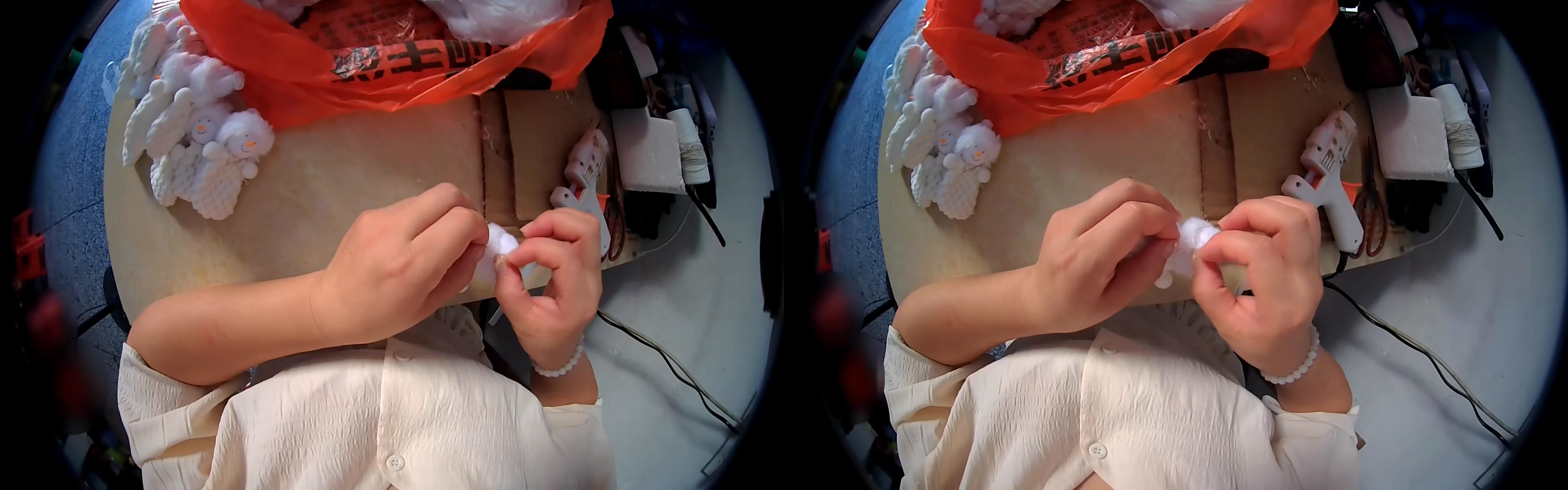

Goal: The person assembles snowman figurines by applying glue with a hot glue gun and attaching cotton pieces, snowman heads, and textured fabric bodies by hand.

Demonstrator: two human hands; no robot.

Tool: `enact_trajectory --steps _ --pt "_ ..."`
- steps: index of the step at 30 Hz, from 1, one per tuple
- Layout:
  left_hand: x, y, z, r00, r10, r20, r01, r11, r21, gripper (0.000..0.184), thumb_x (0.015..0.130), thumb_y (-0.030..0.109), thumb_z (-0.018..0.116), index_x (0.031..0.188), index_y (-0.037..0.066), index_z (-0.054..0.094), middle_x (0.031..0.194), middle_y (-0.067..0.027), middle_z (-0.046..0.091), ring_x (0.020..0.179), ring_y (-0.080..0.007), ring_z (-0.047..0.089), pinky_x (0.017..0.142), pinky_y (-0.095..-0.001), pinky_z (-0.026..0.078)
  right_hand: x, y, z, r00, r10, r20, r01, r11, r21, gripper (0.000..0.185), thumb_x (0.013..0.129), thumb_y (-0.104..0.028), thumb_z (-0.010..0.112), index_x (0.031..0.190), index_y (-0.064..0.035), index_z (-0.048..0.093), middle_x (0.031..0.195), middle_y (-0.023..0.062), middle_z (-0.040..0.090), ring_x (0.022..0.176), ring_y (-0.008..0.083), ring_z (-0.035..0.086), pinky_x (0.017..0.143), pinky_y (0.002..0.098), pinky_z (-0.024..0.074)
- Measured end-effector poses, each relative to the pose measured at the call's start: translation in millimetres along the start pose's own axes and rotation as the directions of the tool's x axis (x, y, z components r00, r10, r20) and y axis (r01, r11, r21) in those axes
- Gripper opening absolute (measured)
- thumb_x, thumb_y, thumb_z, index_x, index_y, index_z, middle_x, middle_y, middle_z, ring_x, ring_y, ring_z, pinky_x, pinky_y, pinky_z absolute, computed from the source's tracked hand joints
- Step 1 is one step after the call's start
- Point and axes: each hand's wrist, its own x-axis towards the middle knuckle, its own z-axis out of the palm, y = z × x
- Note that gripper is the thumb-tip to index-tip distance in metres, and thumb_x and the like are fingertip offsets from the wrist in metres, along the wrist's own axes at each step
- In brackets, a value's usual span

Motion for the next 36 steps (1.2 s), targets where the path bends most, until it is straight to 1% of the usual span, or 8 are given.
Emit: enact_trajectory --steps 4,9,17,21,24,27,31,36 --pt "1 1 1 0.999 0.045 -0.017 -0.044 0.999 0.015 0.016 0.074 -0.004 0.065 0.087 0.002 0.058 0.089 -0.0099 0.061 0.068 -0.0227 0.061 0.054 -0.0311 0.049 -5 2 -1 0.963 0.258 0.081 -0.270 0.903 0.334 0.037 0.066 0.006 0.068 0.098 -0.0049 0.054 0.098 0.0069 0.053 0.089 0.0189 0.052 0.078 0.0295 0.0430" --pt "1 -4 3 0.982 0.190 -0.021 -0.188 0.979 0.083 0.019 0.070 -0.002 0.067 0.088 0.001 0.060 0.088 -0.0113 0.059 0.065 -0.0217 0.060 0.051 -0.0305 0.048 -1 0 -2 0.745 0.548 0.381 -0.625 0.373 0.685 0.049 0.073 0.004 0.063 0.118 -0.0035 0.046 0.107 0.0039 0.050 0.099 0.0121 0.047 0.090 0.0267 0.0373" --pt "2 2 -2 0.912 0.402 0.085 -0.410 0.878 0.248 0.022 0.064 0.004 0.068 0.085 0.001 0.063 0.089 -0.0131 0.060 0.059 -0.0180 0.057 0.046 -0.0281 0.046 8 -3 -8 0.605 0.708 0.363 -0.534 0.023 0.845 0.042 0.080 0.002 0.054 0.121 0.0000 0.045 0.106 0.0067 0.053 0.096 0.0135 0.050 0.085 0.0253 0.0403" --pt "2 -5 0 0.955 0.296 -0.007 -0.290 0.942 0.170 0.019 0.068 -0.001 0.068 0.086 0.001 0.063 0.090 -0.0119 0.060 0.062 -0.0202 0.059 0.050 -0.0292 0.048 -7 -1 -14 0.787 0.615 0.051 -0.446 0.509 0.737 0.028 0.085 0.000 0.052 0.112 0.0024 0.051 0.101 0.0078 0.055 0.090 0.0149 0.052 0.082 0.0263 0.0414" --pt "5 -1 -1 0.995 0.088 -0.055 -0.087 0.996 0.026 0.016 0.072 -0.005 0.067 0.086 0.001 0.063 0.091 -0.0107 0.060 0.068 -0.0220 0.061 0.055 -0.0298 0.050 -23 1 -10 0.989 0.137 -0.058 -0.131 0.986 0.101 0.034 0.080 -0.002 0.065 0.111 0.0021 0.052 0.109 0.0144 0.056 0.095 0.0235 0.056 0.083 0.0328 0.0458" --pt "5 0 -1 0.999 -0.007 -0.047 0.006 0.999 -0.036 0.014 0.075 -0.006 0.067 0.087 0.001 0.062 0.091 -0.0104 0.060 0.072 -0.0220 0.062 0.060 -0.0298 0.051 -29 1 9 0.989 0.133 -0.070 -0.124 0.984 0.129 0.042 0.074 -0.003 0.074 0.112 -0.0017 0.054 0.114 0.0178 0.055 0.095 0.0273 0.058 0.076 0.0334 0.0493" --pt "4 1 -1 0.999 -0.028 -0.033 0.027 0.998 -0.053 0.014 0.075 -0.006 0.067 0.087 0.001 0.062 0.091 -0.0107 0.060 0.072 -0.0217 0.062 0.060 -0.0298 0.051 -29 9 19 0.994 -0.068 -0.082 0.069 0.998 0.008 0.048 0.070 0.000 0.077 0.113 -0.0060 0.057 0.115 0.0189 0.054 0.090 0.0271 0.059 0.063 0.0301 0.0507" --pt "4 0 -1 0.999 0.035 -0.023 -0.035 0.999 -0.015 0.016 0.074 -0.005 0.068 0.087 0.001 0.062 0.091 -0.0108 0.060 0.071 -0.0222 0.062 0.059 -0.0309 0.050 -17 -2 13 0.996 0.082 -0.022 -0.079 0.988 0.134 0.039 0.073 -0.001 0.074 0.109 -0.0054 0.061 0.114 0.0175 0.054 0.089 0.0262 0.059 0.063 0.0296 0.0506"
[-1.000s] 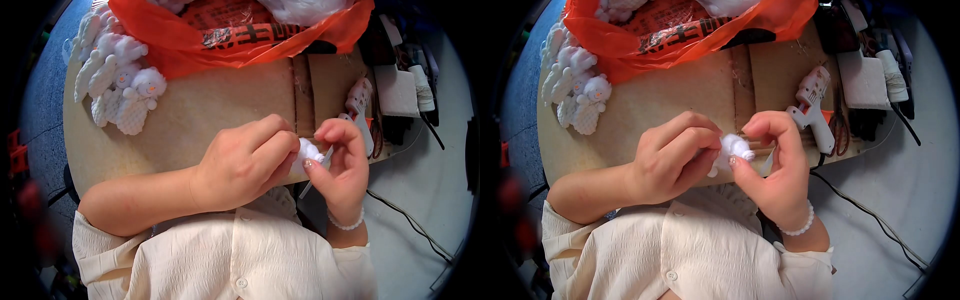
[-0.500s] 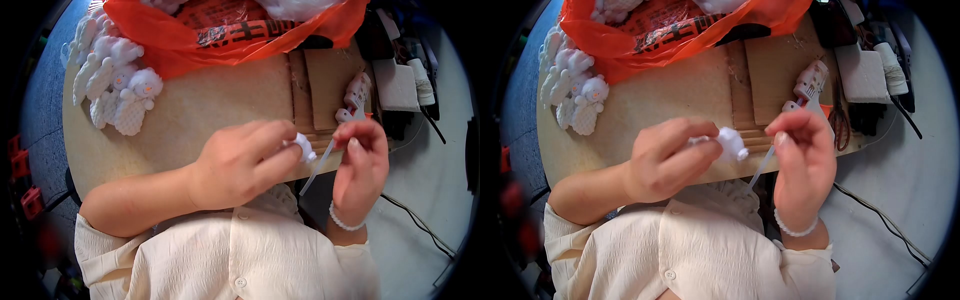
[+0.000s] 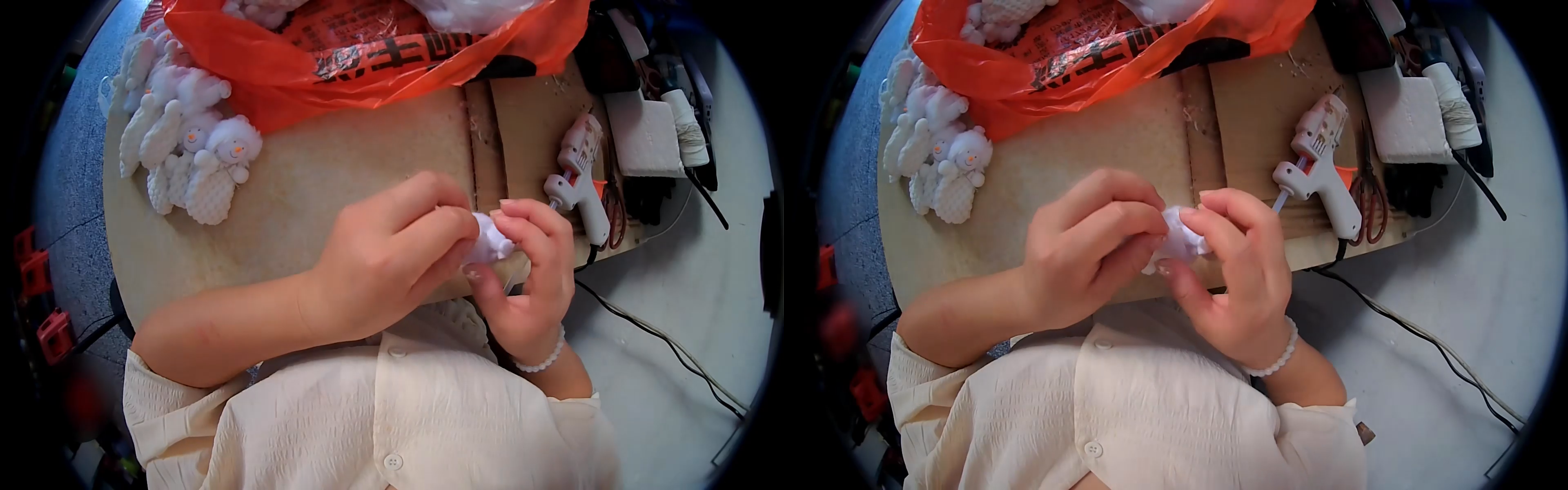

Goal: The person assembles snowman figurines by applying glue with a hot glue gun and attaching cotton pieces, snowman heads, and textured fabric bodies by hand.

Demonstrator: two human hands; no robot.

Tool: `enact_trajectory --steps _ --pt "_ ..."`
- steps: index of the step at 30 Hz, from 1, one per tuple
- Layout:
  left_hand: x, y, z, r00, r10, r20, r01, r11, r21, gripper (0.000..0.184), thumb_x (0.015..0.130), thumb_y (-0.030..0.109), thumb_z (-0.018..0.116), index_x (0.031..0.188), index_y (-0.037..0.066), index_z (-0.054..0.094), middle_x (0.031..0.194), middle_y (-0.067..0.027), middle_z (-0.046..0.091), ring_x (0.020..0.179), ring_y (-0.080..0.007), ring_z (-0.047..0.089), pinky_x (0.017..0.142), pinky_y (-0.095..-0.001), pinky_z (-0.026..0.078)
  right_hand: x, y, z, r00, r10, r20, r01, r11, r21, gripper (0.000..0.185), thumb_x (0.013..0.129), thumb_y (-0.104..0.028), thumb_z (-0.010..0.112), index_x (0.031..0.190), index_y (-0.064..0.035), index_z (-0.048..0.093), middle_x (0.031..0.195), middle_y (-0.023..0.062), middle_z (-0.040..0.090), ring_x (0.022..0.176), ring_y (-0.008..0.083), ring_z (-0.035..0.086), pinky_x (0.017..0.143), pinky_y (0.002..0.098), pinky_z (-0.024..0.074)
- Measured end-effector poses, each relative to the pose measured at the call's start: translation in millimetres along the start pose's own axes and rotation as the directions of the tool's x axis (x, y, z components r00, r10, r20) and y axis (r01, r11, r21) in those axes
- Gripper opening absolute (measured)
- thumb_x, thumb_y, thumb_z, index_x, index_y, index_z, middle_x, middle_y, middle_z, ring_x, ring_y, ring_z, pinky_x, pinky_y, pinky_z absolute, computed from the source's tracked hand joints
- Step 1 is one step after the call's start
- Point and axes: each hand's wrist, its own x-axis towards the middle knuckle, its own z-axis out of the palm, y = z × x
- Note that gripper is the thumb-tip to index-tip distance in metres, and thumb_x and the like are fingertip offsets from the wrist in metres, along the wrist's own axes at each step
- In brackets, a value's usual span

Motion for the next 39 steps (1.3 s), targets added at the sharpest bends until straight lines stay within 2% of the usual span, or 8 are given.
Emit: enact_trajectory --steps 13,22,25,28,30,32,35,39 --pt "-1 -1 1 1.000 -0.013 -0.021 0.013 1.000 -0.012 0.015 0.074 -0.004 0.067 0.085 0.002 0.061 0.090 -0.0095 0.060 0.069 -0.0216 0.062 0.057 -0.0296 0.050 -4 6 -3 0.984 -0.176 0.003 0.174 0.971 -0.167 0.029 0.066 0.003 0.070 0.094 -0.0046 0.067 0.110 0.0139 0.056 0.095 0.0309 0.057 0.071 0.0345 0.0495" --pt "-2 4 -1 0.997 -0.062 0.042 0.065 0.995 -0.070 0.014 0.076 -0.003 0.066 0.087 0.002 0.060 0.093 -0.0098 0.060 0.075 -0.0230 0.062 0.060 -0.0306 0.051 0 3 -10 0.884 -0.456 0.103 0.450 0.771 -0.451 0.018 0.073 -0.014 0.068 0.090 -0.0091 0.071 0.112 0.0108 0.058 0.108 0.0294 0.054 0.082 0.0378 0.0459" --pt "-4 4 1 0.998 -0.048 0.037 0.050 0.997 -0.060 0.014 0.076 -0.003 0.066 0.088 0.002 0.060 0.093 -0.0098 0.060 0.075 -0.0230 0.062 0.060 -0.0310 0.050 11 -9 -22 0.956 -0.246 0.159 0.282 0.921 -0.270 0.016 0.078 -0.021 0.066 0.091 -0.0119 0.070 0.112 0.0060 0.059 0.108 0.0263 0.055 0.087 0.0396 0.0433" --pt "-3 4 -1 0.998 -0.040 0.040 0.043 0.996 -0.072 0.014 0.076 -0.004 0.066 0.088 0.002 0.060 0.093 -0.0097 0.059 0.074 -0.0227 0.062 0.060 -0.0306 0.050 -2 0 -21 0.779 -0.591 0.210 0.623 0.687 -0.374 0.014 0.082 -0.025 0.063 0.090 -0.0147 0.069 0.112 0.0024 0.060 0.108 0.0252 0.055 0.090 0.0421 0.0412" --pt "-3 3 -1 0.998 -0.057 0.037 0.059 0.995 -0.074 0.014 0.076 -0.005 0.066 0.088 0.002 0.060 0.093 -0.0097 0.060 0.074 -0.0224 0.062 0.060 -0.0301 0.050 -6 -1 -21 0.787 -0.588 0.185 0.610 0.699 -0.373 0.020 0.080 -0.022 0.066 0.099 -0.0137 0.068 0.113 0.0025 0.059 0.107 0.0254 0.056 0.090 0.0423 0.0425" --pt "-3 3 0 0.997 -0.063 0.034 0.066 0.995 -0.077 0.015 0.077 -0.005 0.066 0.088 0.002 0.060 0.093 -0.0097 0.060 0.074 -0.0221 0.062 0.060 -0.0298 0.050 -5 6 -17 0.843 -0.536 0.044 0.513 0.777 -0.363 0.026 0.079 -0.022 0.068 0.103 -0.0115 0.066 0.115 0.0054 0.058 0.104 0.0245 0.057 0.088 0.0418 0.0441" --pt "-4 3 -1 0.997 -0.071 0.029 0.073 0.995 -0.074 0.015 0.077 -0.005 0.066 0.088 0.002 0.060 0.093 -0.0099 0.060 0.073 -0.0218 0.062 0.060 -0.0296 0.050 -4 5 -13 0.997 -0.031 -0.064 0.033 0.999 0.022 0.043 0.077 -0.020 0.071 0.116 -0.0051 0.059 0.118 0.0137 0.055 0.095 0.0218 0.058 0.080 0.0342 0.0465" --pt "-1 2 1 0.999 -0.047 -0.006 0.046 0.995 -0.085 0.014 0.077 -0.005 0.065 0.088 0.001 0.061 0.093 -0.0106 0.060 0.072 -0.0218 0.062 0.060 -0.0293 0.050 -14 2 -8 0.955 0.269 0.126 -0.292 0.930 0.226 0.059 0.073 -0.008 0.074 0.128 -0.0002 0.051 0.112 0.0136 0.060 0.089 0.0186 0.061 0.075 0.0273 0.0484"
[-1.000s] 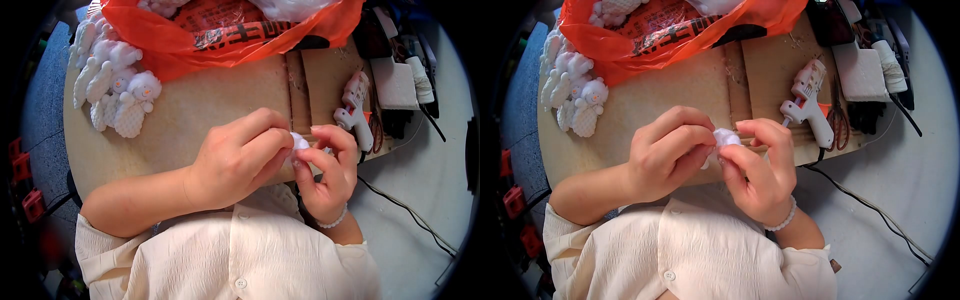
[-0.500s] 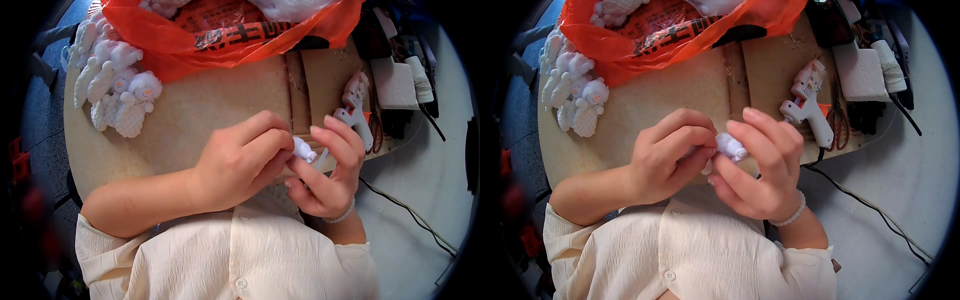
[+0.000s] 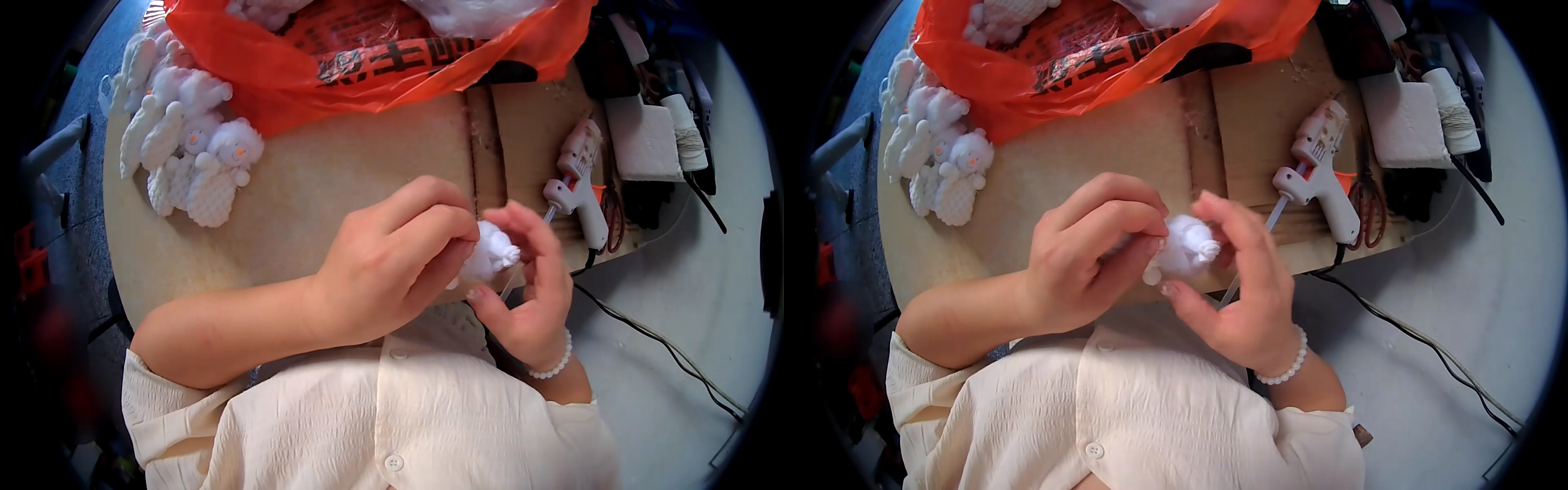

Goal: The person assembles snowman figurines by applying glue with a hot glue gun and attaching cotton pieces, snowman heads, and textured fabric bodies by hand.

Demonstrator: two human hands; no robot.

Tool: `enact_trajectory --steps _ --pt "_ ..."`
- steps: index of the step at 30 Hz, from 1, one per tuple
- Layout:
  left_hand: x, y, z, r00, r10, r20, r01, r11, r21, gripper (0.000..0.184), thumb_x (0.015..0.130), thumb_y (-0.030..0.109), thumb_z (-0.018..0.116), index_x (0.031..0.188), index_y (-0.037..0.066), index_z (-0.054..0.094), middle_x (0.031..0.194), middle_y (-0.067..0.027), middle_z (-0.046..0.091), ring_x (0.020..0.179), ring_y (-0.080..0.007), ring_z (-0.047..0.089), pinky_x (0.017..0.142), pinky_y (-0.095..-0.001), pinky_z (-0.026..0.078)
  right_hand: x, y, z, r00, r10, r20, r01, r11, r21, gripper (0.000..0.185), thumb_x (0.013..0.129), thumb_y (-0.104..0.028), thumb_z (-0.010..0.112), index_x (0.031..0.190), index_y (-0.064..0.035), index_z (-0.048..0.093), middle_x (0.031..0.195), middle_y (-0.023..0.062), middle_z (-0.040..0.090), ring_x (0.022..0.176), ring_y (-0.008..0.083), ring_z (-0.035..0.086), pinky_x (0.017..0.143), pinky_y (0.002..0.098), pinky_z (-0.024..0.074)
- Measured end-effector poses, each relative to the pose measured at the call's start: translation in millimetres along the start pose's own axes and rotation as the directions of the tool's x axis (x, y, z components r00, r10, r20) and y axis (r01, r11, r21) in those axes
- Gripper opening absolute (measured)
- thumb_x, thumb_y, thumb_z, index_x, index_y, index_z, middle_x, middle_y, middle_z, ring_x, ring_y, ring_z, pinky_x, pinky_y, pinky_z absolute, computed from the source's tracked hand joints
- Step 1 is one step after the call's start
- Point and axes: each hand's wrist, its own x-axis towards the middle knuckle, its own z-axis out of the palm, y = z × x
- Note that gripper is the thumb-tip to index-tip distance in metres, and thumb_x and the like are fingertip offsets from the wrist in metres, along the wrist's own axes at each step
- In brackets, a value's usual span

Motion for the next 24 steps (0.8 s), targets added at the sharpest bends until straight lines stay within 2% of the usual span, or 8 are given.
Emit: enact_trajectory --steps 5,10,13,17,19,21,22,24 --pt "1 -2 -1 0.992 0.125 -0.007 -0.124 0.991 0.048 0.018 0.073 -0.004 0.068 0.090 0.000 0.064 0.096 -0.0134 0.059 0.072 -0.0221 0.061 0.059 -0.0294 0.050 2 -1 11 0.998 0.038 -0.046 -0.037 0.999 0.019 0.050 0.074 0.005 0.072 0.122 0.0021 0.057 0.109 0.0116 0.062 0.091 0.0165 0.061 0.078 0.0254 0.0491" --pt "2 2 -8 0.905 0.411 0.110 -0.424 0.847 0.320 0.030 0.063 0.002 0.070 0.093 -0.003 0.067 0.100 -0.0160 0.059 0.072 -0.0232 0.062 0.055 -0.0278 0.050 6 -14 11 0.961 0.278 0.007 -0.261 0.896 0.360 0.046 0.078 0.011 0.067 0.123 0.0028 0.057 0.116 0.0080 0.056 0.100 0.0130 0.057 0.083 0.0241 0.0476" --pt "3 4 -4 0.909 0.390 0.147 -0.417 0.838 0.352 0.032 0.061 0.006 0.069 0.091 -0.004 0.067 0.101 -0.0159 0.059 0.073 -0.0232 0.063 0.053 -0.0270 0.049 7 -14 10 0.917 0.393 0.063 -0.369 0.780 0.505 0.044 0.081 0.010 0.064 0.124 0.0032 0.056 0.119 0.0065 0.054 0.103 0.0121 0.055 0.085 0.0239 0.0468" --pt "-2 8 0 0.959 0.268 0.089 -0.281 0.935 0.216 0.040 0.064 -0.001 0.073 0.102 -0.003 0.061 0.099 -0.0173 0.059 0.073 -0.0245 0.063 0.053 -0.0281 0.049 5 -13 4 0.893 0.417 0.167 -0.406 0.588 0.700 0.040 0.087 0.004 0.062 0.126 0.0041 0.053 0.119 0.0063 0.054 0.105 0.0120 0.055 0.085 0.0248 0.0470" --pt "-5 10 4 0.986 0.168 0.003 -0.168 0.983 0.071 0.044 0.066 -0.005 0.076 0.105 -0.002 0.055 0.095 -0.0172 0.059 0.074 -0.0252 0.062 0.057 -0.0286 0.050 5 -12 5 0.939 0.334 0.083 -0.329 0.801 0.500 0.041 0.088 0.000 0.062 0.128 0.0032 0.052 0.121 0.0087 0.054 0.105 0.0148 0.056 0.085 0.0261 0.0476" --pt "-3 13 -2 0.982 0.184 -0.052 -0.178 0.979 0.100 0.044 0.069 -0.007 0.076 0.104 0.000 0.049 0.097 -0.0153 0.056 0.079 -0.0217 0.060 0.064 -0.0274 0.050 7 -12 6 0.984 0.179 -0.006 -0.172 0.952 0.252 0.044 0.087 -0.001 0.063 0.130 0.0022 0.050 0.122 0.0116 0.054 0.104 0.0183 0.057 0.085 0.0272 0.0483" --pt "0 14 -5 0.978 0.194 -0.079 -0.184 0.976 0.116 0.045 0.071 -0.008 0.076 0.104 0.001 0.046 0.097 -0.0144 0.054 0.081 -0.0200 0.059 0.067 -0.0267 0.050 9 -11 7 0.997 0.065 -0.048 -0.060 0.992 0.112 0.047 0.086 0.001 0.064 0.131 0.0016 0.050 0.123 0.0133 0.054 0.104 0.0203 0.058 0.084 0.0276 0.0488" --pt "-1 7 -1 0.979 -0.051 -0.196 0.033 0.995 -0.092 0.042 0.068 -0.007 0.076 0.100 0.003 0.051 0.097 -0.0118 0.055 0.073 -0.0205 0.058 0.063 -0.0279 0.049 12 -3 13 0.972 -0.222 -0.078 0.209 0.967 -0.144 0.064 0.077 0.007 0.068 0.136 -0.0011 0.044 0.127 0.0179 0.052 0.102 0.0269 0.059 0.081 0.0288 0.0504"
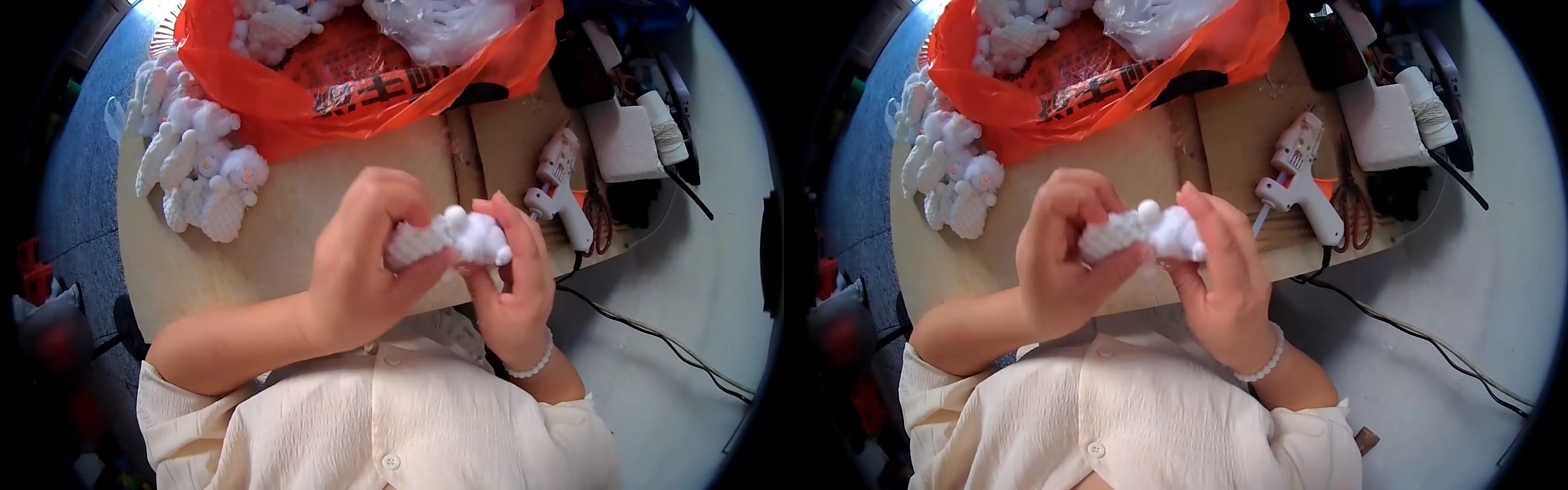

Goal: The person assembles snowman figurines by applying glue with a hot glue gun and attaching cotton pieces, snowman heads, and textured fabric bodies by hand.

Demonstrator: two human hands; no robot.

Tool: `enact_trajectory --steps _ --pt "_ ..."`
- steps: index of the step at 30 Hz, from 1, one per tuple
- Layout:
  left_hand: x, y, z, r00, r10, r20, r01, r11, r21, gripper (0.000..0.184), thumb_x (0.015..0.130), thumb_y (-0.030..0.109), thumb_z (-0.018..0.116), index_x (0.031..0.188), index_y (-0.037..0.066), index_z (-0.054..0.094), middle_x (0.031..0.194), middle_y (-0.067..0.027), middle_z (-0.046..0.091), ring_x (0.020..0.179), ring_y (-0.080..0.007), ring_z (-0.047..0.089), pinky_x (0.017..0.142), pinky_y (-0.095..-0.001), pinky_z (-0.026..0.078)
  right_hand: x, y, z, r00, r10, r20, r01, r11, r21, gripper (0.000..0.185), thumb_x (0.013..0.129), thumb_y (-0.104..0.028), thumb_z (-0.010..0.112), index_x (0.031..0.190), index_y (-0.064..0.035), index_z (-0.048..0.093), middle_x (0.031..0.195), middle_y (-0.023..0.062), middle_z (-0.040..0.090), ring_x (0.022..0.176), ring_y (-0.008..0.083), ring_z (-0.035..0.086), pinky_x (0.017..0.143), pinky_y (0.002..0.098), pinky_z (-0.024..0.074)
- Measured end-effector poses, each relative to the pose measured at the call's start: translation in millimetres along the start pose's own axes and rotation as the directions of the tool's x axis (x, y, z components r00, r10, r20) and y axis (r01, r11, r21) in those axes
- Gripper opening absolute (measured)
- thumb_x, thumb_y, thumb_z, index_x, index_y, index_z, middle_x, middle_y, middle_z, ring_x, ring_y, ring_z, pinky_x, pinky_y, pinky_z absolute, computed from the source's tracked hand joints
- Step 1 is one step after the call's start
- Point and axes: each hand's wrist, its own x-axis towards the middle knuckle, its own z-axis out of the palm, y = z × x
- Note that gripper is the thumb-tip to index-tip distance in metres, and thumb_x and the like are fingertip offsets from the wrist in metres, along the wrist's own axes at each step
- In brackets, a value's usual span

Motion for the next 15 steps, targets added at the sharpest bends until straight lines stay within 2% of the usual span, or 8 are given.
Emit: enact_trajectory --steps 1,2,3,7,10,13,14,15 --pt "-1 -3 1 0.990 -0.128 -0.053 0.122 0.988 -0.091 0.040 0.067 -0.006 0.075 0.098 0.004 0.053 0.097 -0.0106 0.055 0.069 -0.0208 0.057 0.061 -0.0285 0.048 1 -2 1 1.000 0.022 0.005 -0.022 1.000 0.018 0.069 0.076 0.009 0.069 0.138 -0.0014 0.042 0.128 0.0174 0.051 0.102 0.0264 0.059 0.079 0.0287 0.0507" --pt "-1 -6 2 0.988 -0.144 -0.057 0.136 0.982 -0.127 0.043 0.066 -0.003 0.077 0.101 0.003 0.052 0.095 -0.0102 0.054 0.071 -0.0196 0.056 0.062 -0.0279 0.048 1 -3 3 0.999 0.043 0.009 -0.043 0.998 0.035 0.073 0.074 0.010 0.070 0.139 -0.0017 0.040 0.129 0.0169 0.050 0.102 0.0258 0.059 0.077 0.0285 0.0510" --pt "0 -5 3 0.992 -0.114 -0.061 0.107 0.989 -0.106 0.043 0.066 -0.003 0.077 0.101 0.003 0.052 0.096 -0.0105 0.054 0.072 -0.0196 0.056 0.062 -0.0281 0.048 1 -4 3 0.998 0.064 0.014 -0.065 0.996 0.054 0.077 0.072 0.011 0.071 0.140 -0.0020 0.038 0.130 0.0164 0.050 0.102 0.0253 0.059 0.075 0.0284 0.0512" --pt "-1 0 3 0.998 -0.054 -0.022 0.054 0.998 -0.017 0.048 0.068 -0.006 0.076 0.109 0.002 0.050 0.101 -0.0111 0.051 0.078 -0.0172 0.056 0.064 -0.0273 0.048 4 -11 -4 0.956 0.294 0.007 -0.264 0.847 0.460 0.069 0.076 -0.001 0.074 0.137 -0.0028 0.043 0.122 0.0129 0.053 0.093 0.0189 0.059 0.066 0.0251 0.0496" --pt "-1 -1 0 0.998 -0.028 0.052 0.027 0.999 0.025 0.054 0.071 -0.010 0.074 0.116 -0.001 0.045 0.108 -0.0104 0.046 0.085 -0.0126 0.055 0.070 -0.0248 0.048 6 -3 -9 0.981 0.196 0.008 -0.195 0.972 0.135 0.050 0.078 -0.004 0.074 0.124 -0.0002 0.054 0.109 0.0103 0.058 0.087 0.0155 0.059 0.068 0.0250 0.0489" --pt "3 2 3 1.000 0.015 0.005 -0.016 0.999 0.046 0.053 0.069 -0.010 0.075 0.114 -0.001 0.048 0.104 -0.0109 0.048 0.083 -0.0151 0.056 0.069 -0.0253 0.049 14 -8 -5 0.981 0.173 -0.084 -0.165 0.982 0.093 0.035 0.080 -0.003 0.072 0.113 0.0019 0.060 0.099 0.0082 0.060 0.084 0.0138 0.058 0.072 0.0252 0.0489" --pt "4 3 2 0.998 0.063 -0.006 -0.062 0.994 0.094 0.052 0.067 -0.010 0.075 0.112 -0.001 0.050 0.103 -0.0112 0.049 0.083 -0.0163 0.057 0.069 -0.0255 0.049 14 -11 -1 0.957 0.269 -0.107 -0.236 0.939 0.252 0.034 0.081 -0.001 0.071 0.113 0.0018 0.060 0.102 0.0080 0.058 0.086 0.0136 0.057 0.076 0.0243 0.0479" --pt "7 5 2 0.994 0.112 -0.016 -0.108 0.983 0.146 0.051 0.066 -0.009 0.076 0.110 -0.001 0.052 0.101 -0.0114 0.050 0.082 -0.0176 0.058 0.068 -0.0257 0.049 15 -12 -2 0.947 0.306 -0.097 -0.266 0.916 0.301 0.034 0.081 -0.001 0.070 0.113 0.0018 0.060 0.103 0.0079 0.058 0.087 0.0140 0.057 0.077 0.0242 0.0476"
